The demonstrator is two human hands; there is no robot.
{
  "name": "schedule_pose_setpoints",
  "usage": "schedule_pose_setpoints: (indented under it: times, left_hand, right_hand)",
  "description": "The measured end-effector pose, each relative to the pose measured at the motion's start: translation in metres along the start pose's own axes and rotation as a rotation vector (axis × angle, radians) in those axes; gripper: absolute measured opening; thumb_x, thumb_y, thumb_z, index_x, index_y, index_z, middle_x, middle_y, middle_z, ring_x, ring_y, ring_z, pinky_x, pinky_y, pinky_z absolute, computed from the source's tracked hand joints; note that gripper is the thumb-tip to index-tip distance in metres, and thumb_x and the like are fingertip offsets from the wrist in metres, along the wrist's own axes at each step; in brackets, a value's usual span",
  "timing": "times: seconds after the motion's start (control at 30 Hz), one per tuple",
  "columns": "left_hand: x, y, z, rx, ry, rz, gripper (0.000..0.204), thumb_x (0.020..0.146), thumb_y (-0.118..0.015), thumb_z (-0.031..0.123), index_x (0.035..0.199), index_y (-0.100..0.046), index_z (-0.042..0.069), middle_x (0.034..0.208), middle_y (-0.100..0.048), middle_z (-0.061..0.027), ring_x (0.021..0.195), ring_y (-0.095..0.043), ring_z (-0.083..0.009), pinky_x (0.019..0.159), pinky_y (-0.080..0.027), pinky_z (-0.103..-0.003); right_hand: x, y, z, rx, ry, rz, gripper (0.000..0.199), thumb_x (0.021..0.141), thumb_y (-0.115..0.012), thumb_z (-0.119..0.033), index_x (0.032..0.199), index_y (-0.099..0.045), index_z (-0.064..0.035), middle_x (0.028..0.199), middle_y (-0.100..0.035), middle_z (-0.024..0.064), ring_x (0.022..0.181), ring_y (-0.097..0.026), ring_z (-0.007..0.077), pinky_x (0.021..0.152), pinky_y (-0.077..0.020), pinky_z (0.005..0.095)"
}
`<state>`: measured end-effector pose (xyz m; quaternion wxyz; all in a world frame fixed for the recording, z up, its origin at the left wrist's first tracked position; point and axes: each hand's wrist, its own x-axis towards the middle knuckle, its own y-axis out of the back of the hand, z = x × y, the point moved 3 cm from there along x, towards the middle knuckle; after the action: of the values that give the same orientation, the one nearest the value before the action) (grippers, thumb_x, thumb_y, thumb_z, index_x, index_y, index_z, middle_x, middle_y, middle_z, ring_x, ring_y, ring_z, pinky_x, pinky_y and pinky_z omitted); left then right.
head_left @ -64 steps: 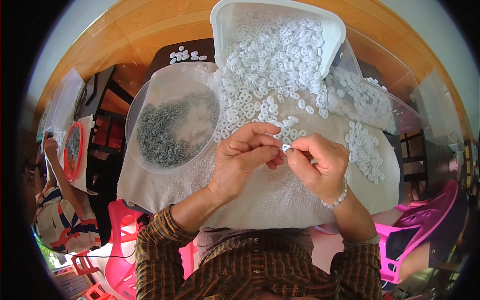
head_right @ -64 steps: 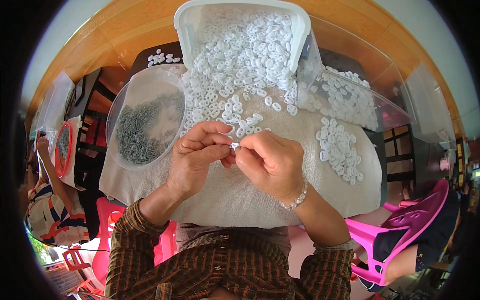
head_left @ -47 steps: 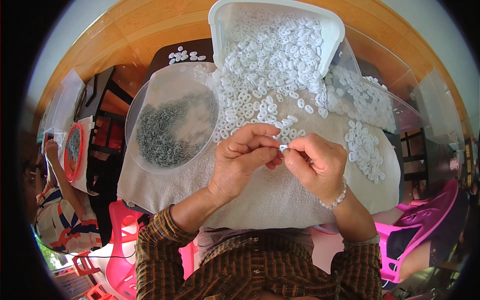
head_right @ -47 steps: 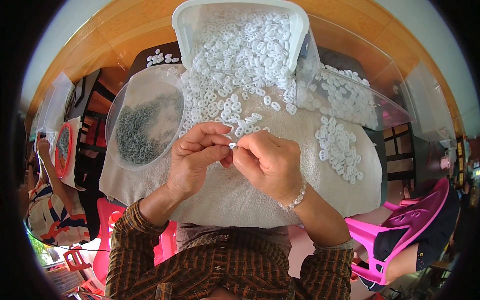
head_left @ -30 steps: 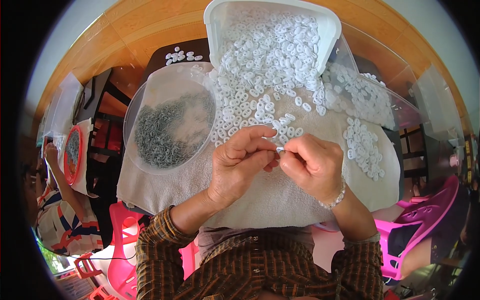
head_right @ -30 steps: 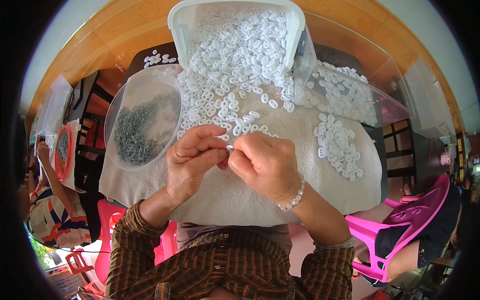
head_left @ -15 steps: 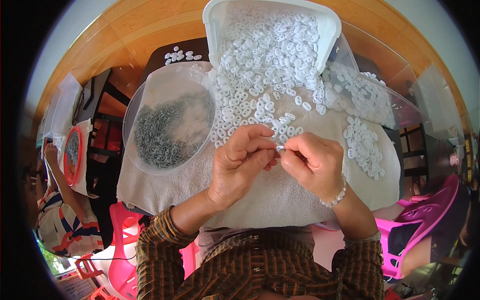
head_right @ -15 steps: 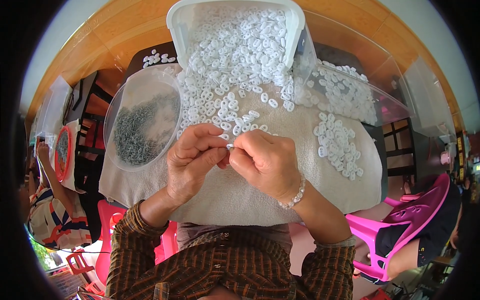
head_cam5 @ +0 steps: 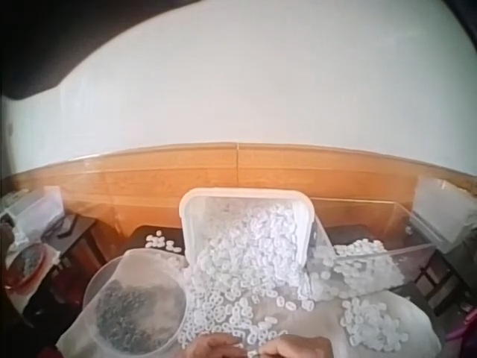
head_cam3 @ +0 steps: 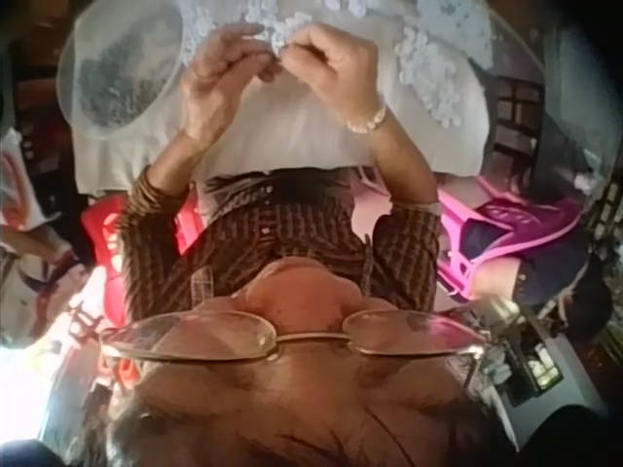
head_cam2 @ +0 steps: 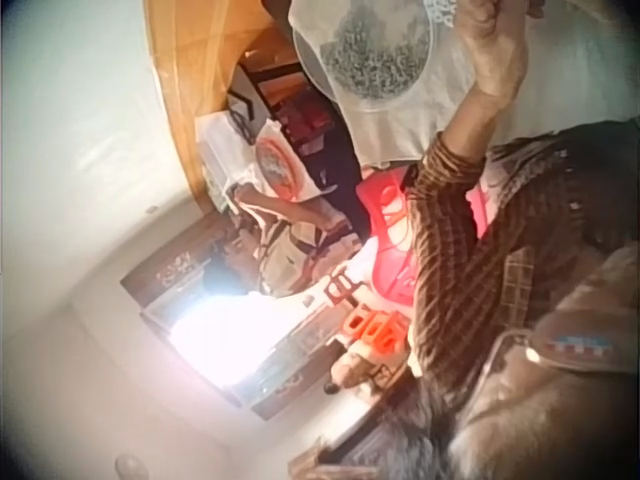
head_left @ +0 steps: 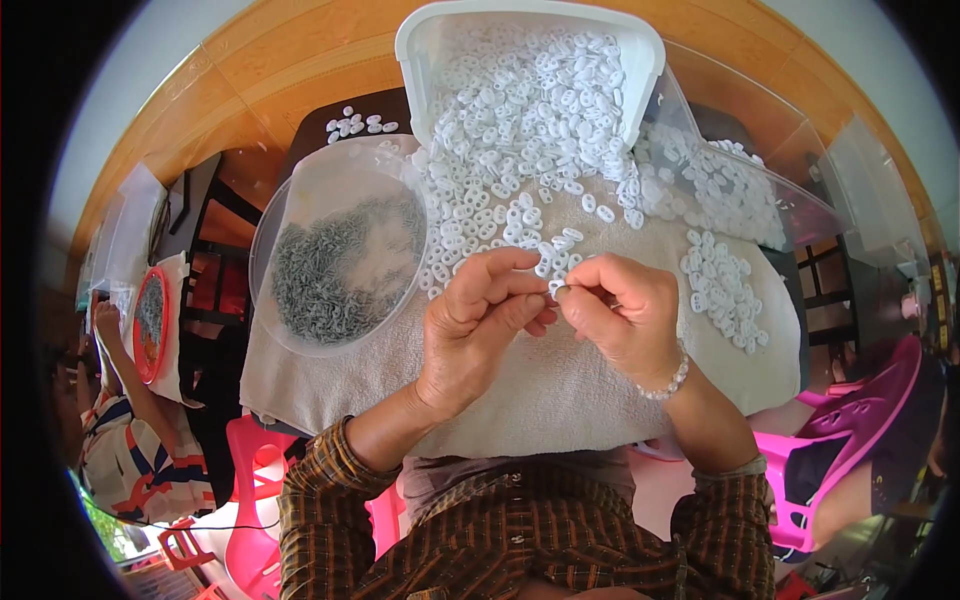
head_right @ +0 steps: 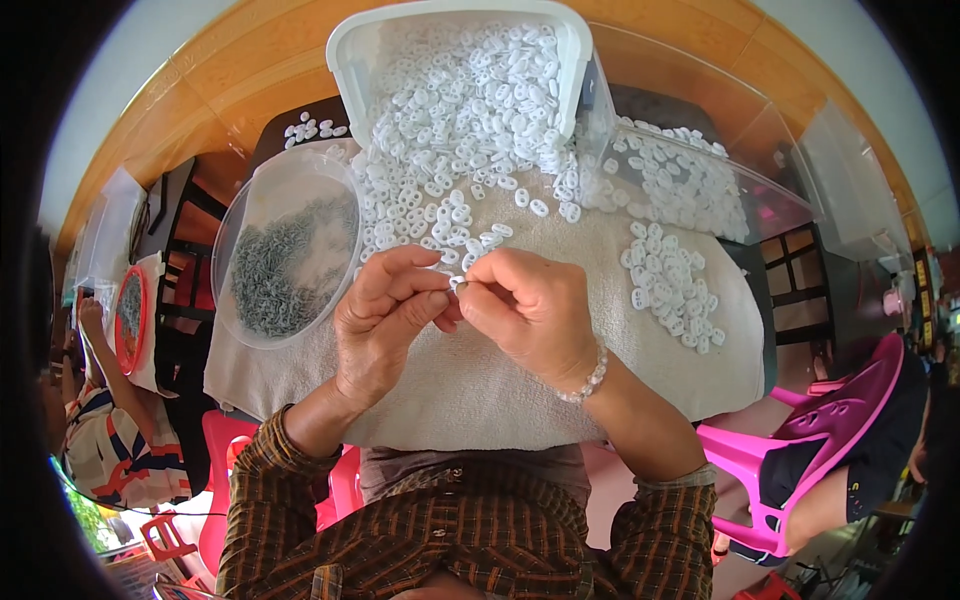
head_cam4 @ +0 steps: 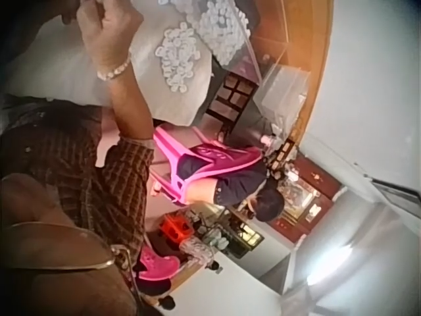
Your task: Assembling small white plastic components by inserting small metal parts into them.
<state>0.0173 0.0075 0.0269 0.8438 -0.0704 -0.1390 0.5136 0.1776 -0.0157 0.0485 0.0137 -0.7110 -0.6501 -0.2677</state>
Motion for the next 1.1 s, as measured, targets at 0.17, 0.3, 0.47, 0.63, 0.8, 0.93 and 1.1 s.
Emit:
schedule_pose_setpoints:
  times: [0.17,0.3,0.47,0.63,0.8,0.93,1.1]
  left_hand:
    - [0.0025,-0.0003,-0.0023,-0.082,-0.008,-0.041,0.034,0.090,-0.053,-0.006,0.123,-0.047,0.001,0.100,-0.064,-0.0103,0.089,-0.064,-0.0183,0.074,-0.055,-0.029]
    - [0.0036,0.0011,-0.0016,-0.152,0.043,-0.043,0.034,0.091,-0.053,-0.006,0.123,-0.047,0.002,0.102,-0.064,-0.0105,0.091,-0.064,-0.0178,0.075,-0.055,-0.028]
    - [0.0070,0.0017,-0.0013,-0.145,0.137,-0.020,0.033,0.088,-0.057,-0.005,0.120,-0.050,0.002,0.100,-0.065,-0.0100,0.087,-0.065,-0.0178,0.074,-0.054,-0.028]
    - [0.0075,0.0017,-0.0034,-0.102,0.194,-0.030,0.025,0.087,-0.061,-0.002,0.111,-0.058,0.001,0.094,-0.067,-0.0094,0.079,-0.065,-0.0160,0.068,-0.053,-0.027]
    - [0.0058,0.0040,-0.0051,-0.093,0.188,-0.027,0.016,0.089,-0.062,0.006,0.104,-0.063,0.000,0.090,-0.068,-0.0081,0.076,-0.063,-0.0108,0.064,-0.052,-0.023]
    - [0.0066,0.0024,-0.0036,-0.060,0.177,0.004,0.012,0.090,-0.061,0.006,0.099,-0.064,0.000,0.085,-0.067,-0.0082,0.072,-0.063,-0.0134,0.061,-0.050,-0.025]
    - [0.0054,0.0053,-0.0061,-0.058,0.168,-0.032,0.014,0.092,-0.059,0.008,0.103,-0.063,0.000,0.087,-0.068,-0.0075,0.072,-0.062,-0.0104,0.062,-0.051,-0.024]
  right_hand:
    - [0.0004,0.0046,0.0005,0.081,-0.079,-0.003,0.006,0.082,-0.064,-0.002,0.078,-0.061,0.0013,0.065,-0.061,0.0021,0.052,-0.057,0.0052,0.044,-0.0445,0.0188]
    - [0.0015,0.0043,0.0033,0.068,-0.075,-0.022,0.005,0.082,-0.064,-0.001,0.078,-0.061,0.0013,0.066,-0.061,0.0025,0.052,-0.058,0.0055,0.044,-0.0445,0.0188]
    - [0.0017,0.0055,0.0035,0.057,-0.072,-0.016,0.005,0.082,-0.063,-0.001,0.079,-0.061,0.0015,0.066,-0.061,0.0025,0.052,-0.058,0.0057,0.045,-0.0443,0.0184]
    - [0.0016,0.0074,0.0031,0.067,-0.060,0.014,0.004,0.082,-0.063,0.000,0.079,-0.061,0.0018,0.066,-0.062,0.0025,0.052,-0.058,0.0057,0.045,-0.0443,0.0183]
    - [0.0023,0.0059,0.0010,0.043,-0.028,0.014,0.005,0.082,-0.063,0.000,0.078,-0.060,0.0011,0.064,-0.061,0.0025,0.052,-0.058,0.0055,0.045,-0.0431,0.0181]
    - [0.0023,0.0056,0.0015,0.019,-0.002,0.014,0.005,0.081,-0.064,0.000,0.078,-0.061,0.0005,0.063,-0.061,0.0024,0.051,-0.058,0.0058,0.044,-0.0427,0.0181]
    - [0.0028,0.0043,-0.0014,-0.038,0.064,0.019,0.005,0.078,-0.066,0.000,0.077,-0.060,-0.0006,0.063,-0.061,0.0022,0.051,-0.056,0.0058,0.045,-0.0422,0.0203]
